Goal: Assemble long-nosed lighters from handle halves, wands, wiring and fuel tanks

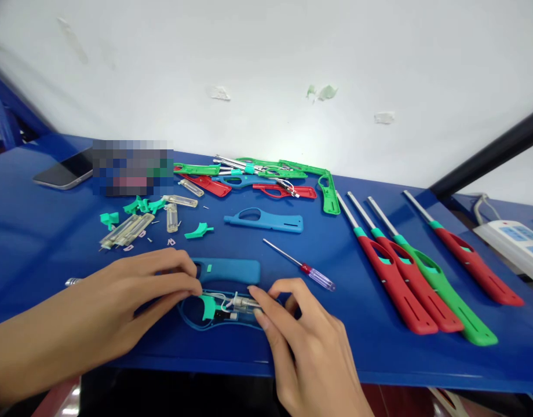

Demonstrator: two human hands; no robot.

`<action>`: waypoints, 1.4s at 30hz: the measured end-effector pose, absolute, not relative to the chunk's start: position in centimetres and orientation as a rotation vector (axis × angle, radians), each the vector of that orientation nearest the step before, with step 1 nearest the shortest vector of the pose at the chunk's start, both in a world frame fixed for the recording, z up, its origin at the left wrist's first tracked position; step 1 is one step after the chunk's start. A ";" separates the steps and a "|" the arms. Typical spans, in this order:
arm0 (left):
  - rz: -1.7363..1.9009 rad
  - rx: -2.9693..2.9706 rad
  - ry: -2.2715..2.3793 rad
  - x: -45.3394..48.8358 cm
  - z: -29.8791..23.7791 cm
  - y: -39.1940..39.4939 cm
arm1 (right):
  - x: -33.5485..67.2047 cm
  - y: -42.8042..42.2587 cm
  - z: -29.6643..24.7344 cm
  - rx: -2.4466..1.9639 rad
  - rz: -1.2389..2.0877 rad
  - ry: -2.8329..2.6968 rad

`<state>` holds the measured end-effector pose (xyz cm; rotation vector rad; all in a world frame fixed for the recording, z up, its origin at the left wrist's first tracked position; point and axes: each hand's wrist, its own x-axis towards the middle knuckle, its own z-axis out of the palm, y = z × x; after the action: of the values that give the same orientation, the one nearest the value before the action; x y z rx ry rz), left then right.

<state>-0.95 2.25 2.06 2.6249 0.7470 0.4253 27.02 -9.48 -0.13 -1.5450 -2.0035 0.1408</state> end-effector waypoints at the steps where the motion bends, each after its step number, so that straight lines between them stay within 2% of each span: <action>1: 0.411 2.654 0.758 -1.0 2.2 2.0 | 27.0 -9.5 -0.2 -1.545 0.138 -2.017; 7: 0.406 2.801 0.785 -0.6 2.7 0.7 | 27.2 -9.7 -0.8 -1.583 0.155 -2.032; 19: 0.304 2.722 0.667 0.5 2.4 0.3 | 26.7 -9.7 0.1 -1.612 0.121 -2.015; 30: 0.402 2.690 0.606 0.8 2.6 0.6 | 26.4 -9.7 0.3 -1.611 0.220 -1.965; 42: 0.272 2.736 0.589 1.1 3.1 0.3 | 26.5 -9.6 0.2 -1.541 0.218 -1.953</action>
<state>1.14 0.32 3.06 2.7359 0.5890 0.2722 26.53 -9.64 0.20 -1.5415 -1.9526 0.2177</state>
